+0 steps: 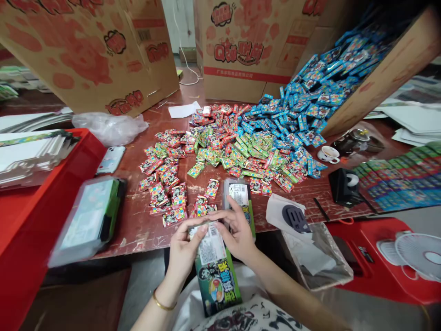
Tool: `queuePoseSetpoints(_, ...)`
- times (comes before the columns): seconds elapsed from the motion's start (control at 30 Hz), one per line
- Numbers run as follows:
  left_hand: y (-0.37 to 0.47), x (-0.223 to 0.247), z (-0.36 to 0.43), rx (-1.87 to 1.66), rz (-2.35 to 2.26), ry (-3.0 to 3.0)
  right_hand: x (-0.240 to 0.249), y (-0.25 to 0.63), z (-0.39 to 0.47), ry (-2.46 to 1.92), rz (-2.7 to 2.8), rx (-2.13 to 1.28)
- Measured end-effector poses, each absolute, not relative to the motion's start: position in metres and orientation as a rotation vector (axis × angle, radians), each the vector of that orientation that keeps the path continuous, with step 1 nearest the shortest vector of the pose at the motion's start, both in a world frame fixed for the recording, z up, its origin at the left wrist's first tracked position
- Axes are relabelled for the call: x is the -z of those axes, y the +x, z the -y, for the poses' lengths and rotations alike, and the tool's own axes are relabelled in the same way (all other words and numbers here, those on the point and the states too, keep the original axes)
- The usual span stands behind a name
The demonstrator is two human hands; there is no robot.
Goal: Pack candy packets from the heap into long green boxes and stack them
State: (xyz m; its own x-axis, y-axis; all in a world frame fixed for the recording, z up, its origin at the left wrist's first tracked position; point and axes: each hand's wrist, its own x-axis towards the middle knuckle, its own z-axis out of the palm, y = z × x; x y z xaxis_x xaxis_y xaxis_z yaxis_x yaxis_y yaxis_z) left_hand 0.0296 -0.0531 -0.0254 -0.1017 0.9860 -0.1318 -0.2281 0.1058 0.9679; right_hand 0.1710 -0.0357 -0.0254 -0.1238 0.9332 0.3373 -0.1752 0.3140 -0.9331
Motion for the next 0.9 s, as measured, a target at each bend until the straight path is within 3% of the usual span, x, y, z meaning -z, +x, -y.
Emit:
queuePoseSetpoints(0.2, 0.022, 0.011, 0.050, -1.206, -1.290, 1.136, 0.008, 0.181, 0.025, -0.904, 1.190, -1.396)
queuePoseSetpoints(0.4, 0.026, -0.006, 0.049, -1.126, -1.229, 0.927, -0.020, 0.197, 0.007, -0.956, 1.092, -1.659)
queuePoseSetpoints(0.57, 0.034, 0.002, 0.047, -1.133, -1.219, 0.905, -0.013, 0.207, 0.004, -0.959, 0.996, -1.745)
queuePoseSetpoints(0.77, 0.043, 0.007, 0.049, -1.100, -1.281, 1.309, 0.002, 0.218, 0.005, -1.008, 0.942, -1.785)
queuePoseSetpoints(0.9, 0.052, 0.014, 0.049, -1.146, -1.233, 1.100, 0.008, 0.208, 0.023, -1.051, 1.070, -1.505)
